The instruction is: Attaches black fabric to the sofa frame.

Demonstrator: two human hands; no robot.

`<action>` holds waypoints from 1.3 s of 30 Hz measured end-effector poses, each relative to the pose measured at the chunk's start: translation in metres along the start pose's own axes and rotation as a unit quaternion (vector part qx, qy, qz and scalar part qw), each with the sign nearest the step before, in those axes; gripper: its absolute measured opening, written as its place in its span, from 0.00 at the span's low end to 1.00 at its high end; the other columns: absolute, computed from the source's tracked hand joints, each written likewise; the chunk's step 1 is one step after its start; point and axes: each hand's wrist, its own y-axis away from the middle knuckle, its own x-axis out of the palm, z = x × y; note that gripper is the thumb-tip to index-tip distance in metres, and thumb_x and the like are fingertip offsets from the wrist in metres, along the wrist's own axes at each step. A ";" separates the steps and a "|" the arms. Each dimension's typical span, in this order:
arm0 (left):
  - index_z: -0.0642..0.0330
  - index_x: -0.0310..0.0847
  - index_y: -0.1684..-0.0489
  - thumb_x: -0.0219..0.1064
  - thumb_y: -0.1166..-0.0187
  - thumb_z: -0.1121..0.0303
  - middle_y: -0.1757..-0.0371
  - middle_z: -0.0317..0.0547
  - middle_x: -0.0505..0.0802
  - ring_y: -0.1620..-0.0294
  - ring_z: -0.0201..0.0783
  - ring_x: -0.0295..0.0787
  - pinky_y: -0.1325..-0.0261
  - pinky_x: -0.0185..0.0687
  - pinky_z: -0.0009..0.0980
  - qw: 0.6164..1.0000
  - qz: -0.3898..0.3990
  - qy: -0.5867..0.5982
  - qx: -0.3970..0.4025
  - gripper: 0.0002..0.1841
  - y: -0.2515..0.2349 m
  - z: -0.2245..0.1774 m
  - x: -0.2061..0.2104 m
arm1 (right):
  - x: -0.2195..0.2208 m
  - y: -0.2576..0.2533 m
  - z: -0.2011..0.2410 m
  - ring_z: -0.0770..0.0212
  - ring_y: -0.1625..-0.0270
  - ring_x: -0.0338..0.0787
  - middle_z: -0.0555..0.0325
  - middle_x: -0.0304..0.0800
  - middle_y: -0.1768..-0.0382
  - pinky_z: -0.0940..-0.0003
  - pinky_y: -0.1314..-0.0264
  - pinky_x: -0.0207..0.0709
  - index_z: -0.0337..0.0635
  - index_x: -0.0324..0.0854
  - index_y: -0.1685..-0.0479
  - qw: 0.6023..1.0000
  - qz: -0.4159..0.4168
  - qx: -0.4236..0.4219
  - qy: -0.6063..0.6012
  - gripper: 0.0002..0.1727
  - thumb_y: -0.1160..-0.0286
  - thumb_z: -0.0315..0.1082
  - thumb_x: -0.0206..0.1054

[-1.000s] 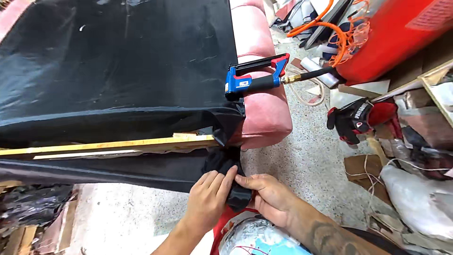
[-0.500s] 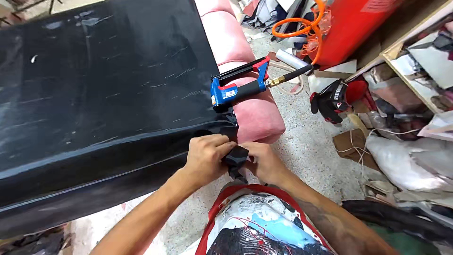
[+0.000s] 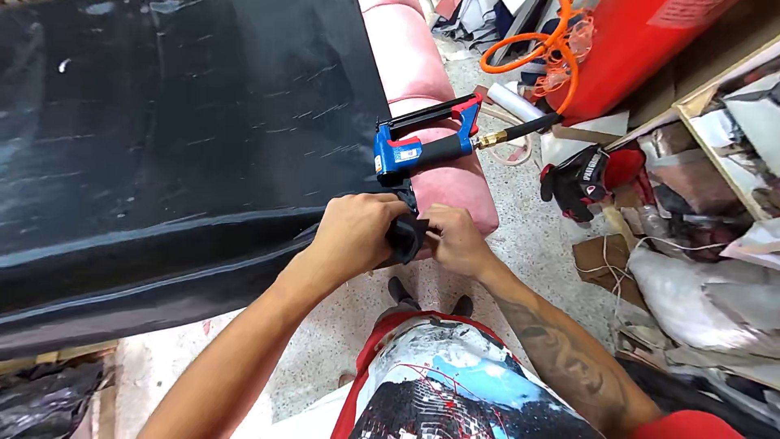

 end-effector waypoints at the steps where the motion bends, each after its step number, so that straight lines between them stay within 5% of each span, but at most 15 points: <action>1: 0.44 0.89 0.43 0.82 0.39 0.59 0.47 0.33 0.94 0.50 0.41 0.92 0.54 0.88 0.52 0.999 0.043 0.004 -0.009 0.22 -0.003 -0.002 -0.003 | -0.001 -0.001 -0.001 0.64 0.63 0.87 0.60 0.86 0.74 0.65 0.57 0.82 0.42 0.83 0.80 1.000 0.003 0.000 -0.006 0.09 0.34 0.27 0.73; 2: 0.44 0.84 0.33 0.85 0.41 0.53 0.39 0.35 0.92 0.40 0.42 0.90 0.40 0.86 0.52 0.997 0.079 0.019 -0.013 0.31 -0.005 -0.006 -0.002 | -0.002 -0.002 -0.002 0.64 0.64 0.86 0.61 0.86 0.74 0.65 0.59 0.81 0.42 0.82 0.80 1.000 0.002 -0.002 -0.010 0.08 0.35 0.27 0.72; 4: 0.47 0.79 0.28 0.89 0.46 0.50 0.42 0.40 0.93 0.40 0.45 0.90 0.37 0.84 0.53 0.992 0.113 0.039 -0.033 0.40 -0.010 -0.016 0.007 | -0.001 -0.001 -0.005 0.64 0.62 0.87 0.59 0.86 0.72 0.65 0.58 0.83 0.42 0.83 0.80 1.000 0.002 0.003 -0.022 0.08 0.36 0.27 0.72; 8: 0.47 0.89 0.51 0.82 0.40 0.67 0.64 0.46 0.93 0.60 0.53 0.93 0.63 0.85 0.60 0.981 0.146 0.039 -0.122 0.17 -0.019 -0.012 0.027 | 0.001 -0.002 -0.005 0.66 0.64 0.86 0.61 0.86 0.73 0.67 0.58 0.82 0.41 0.85 0.78 1.000 0.004 0.021 -0.020 0.07 0.37 0.22 0.69; 11: 0.50 0.92 0.62 0.79 0.38 0.69 0.63 0.45 0.94 0.58 0.52 0.93 0.61 0.85 0.60 0.981 0.140 0.025 -0.130 0.09 -0.017 -0.009 0.038 | 0.003 -0.006 -0.006 0.66 0.60 0.90 0.62 0.91 0.70 0.64 0.53 0.85 0.42 0.89 0.74 0.999 0.003 0.033 -0.014 0.07 0.37 0.22 0.67; 14: 0.52 0.93 0.69 0.77 0.39 0.70 0.65 0.40 0.95 0.59 0.46 0.94 0.56 0.88 0.57 0.992 0.042 0.057 -0.107 0.05 -0.009 0.000 0.061 | 0.003 -0.008 -0.004 0.66 0.59 0.90 0.63 0.92 0.69 0.63 0.52 0.86 0.44 0.91 0.71 0.998 0.006 0.055 -0.004 0.06 0.36 0.24 0.69; 17: 0.57 0.92 0.70 0.78 0.41 0.73 0.67 0.41 0.92 0.61 0.42 0.92 0.57 0.89 0.48 0.992 -0.074 0.092 -0.041 0.05 0.000 0.008 0.081 | -0.030 -0.033 0.006 0.64 0.52 0.93 0.59 0.94 0.57 0.60 0.44 0.88 0.43 0.92 0.56 0.998 0.009 0.047 0.032 0.10 0.23 0.24 0.64; 20: 0.55 0.93 0.69 0.77 0.41 0.73 0.62 0.37 0.94 0.50 0.40 0.89 0.44 0.87 0.42 0.987 -0.120 0.107 0.025 0.05 0.000 0.017 0.090 | -0.065 -0.096 0.001 0.49 0.30 0.84 0.51 0.91 0.40 0.49 0.25 0.77 0.44 0.88 0.39 0.990 0.023 -0.012 0.137 0.22 0.32 0.20 0.61; 22: 0.53 0.94 0.69 0.74 0.40 0.72 0.60 0.36 0.95 0.46 0.41 0.87 0.40 0.81 0.44 0.982 -0.130 0.131 0.039 0.05 -0.005 0.026 0.095 | -0.053 -0.135 -0.014 0.38 0.26 0.79 0.43 0.85 0.35 0.41 0.26 0.75 0.46 0.77 0.23 0.957 0.149 -0.021 0.248 0.32 0.32 0.41 0.75; 24: 0.51 0.95 0.69 0.72 0.38 0.70 0.59 0.34 0.95 0.48 0.38 0.88 0.41 0.80 0.44 0.977 -0.137 0.158 0.037 0.05 -0.010 0.033 0.096 | -0.030 -0.158 -0.021 0.31 0.28 0.79 0.36 0.82 0.34 0.36 0.38 0.81 0.47 0.66 0.14 0.902 0.254 0.013 0.349 0.55 0.46 0.61 0.84; 26: 0.50 0.94 0.69 0.72 0.34 0.67 0.61 0.32 0.94 0.50 0.37 0.87 0.43 0.80 0.42 0.972 -0.145 0.180 0.032 0.04 -0.013 0.038 0.098 | -0.022 -0.174 -0.016 0.29 0.35 0.83 0.33 0.83 0.40 0.36 0.49 0.83 0.47 0.64 0.15 0.875 0.283 0.037 0.390 0.60 0.55 0.59 0.89; 29: 0.49 0.94 0.69 0.73 0.31 0.63 0.62 0.31 0.94 0.51 0.36 0.86 0.45 0.79 0.41 0.972 -0.132 0.192 0.041 0.05 -0.011 0.040 0.100 | -0.033 -0.179 -0.013 0.33 0.44 0.87 0.36 0.86 0.49 0.35 0.49 0.82 0.42 0.65 0.17 0.885 0.291 0.055 0.361 0.50 0.45 0.48 0.84; 33: 0.47 0.95 0.66 0.71 0.30 0.59 0.62 0.31 0.94 0.54 0.36 0.87 0.51 0.79 0.40 0.973 -0.115 0.173 0.099 0.07 -0.019 0.052 0.096 | -0.086 -0.142 0.037 0.39 0.54 0.89 0.41 0.86 0.60 0.38 0.53 0.82 0.35 0.83 0.56 0.925 0.172 0.085 0.329 0.13 0.35 0.34 0.74; 36: 0.43 0.95 0.65 0.70 0.26 0.52 0.62 0.29 0.94 0.57 0.34 0.87 0.56 0.77 0.39 0.969 -0.122 0.160 0.142 0.10 -0.027 0.064 0.099 | -0.114 -0.054 0.118 0.58 0.70 0.88 0.57 0.85 0.70 0.53 0.73 0.82 0.39 0.79 0.44 0.923 0.075 0.126 0.357 0.19 0.17 0.47 0.60; 39: 0.40 0.94 0.64 0.69 0.26 0.50 0.62 0.27 0.92 0.56 0.34 0.85 0.55 0.72 0.40 0.963 -0.122 0.158 0.182 0.10 -0.032 0.075 0.101 | -0.099 0.017 0.152 0.65 0.71 0.94 0.56 0.94 0.66 0.59 0.69 0.92 0.31 0.75 0.34 0.937 0.082 0.245 0.235 0.26 0.12 0.49 0.61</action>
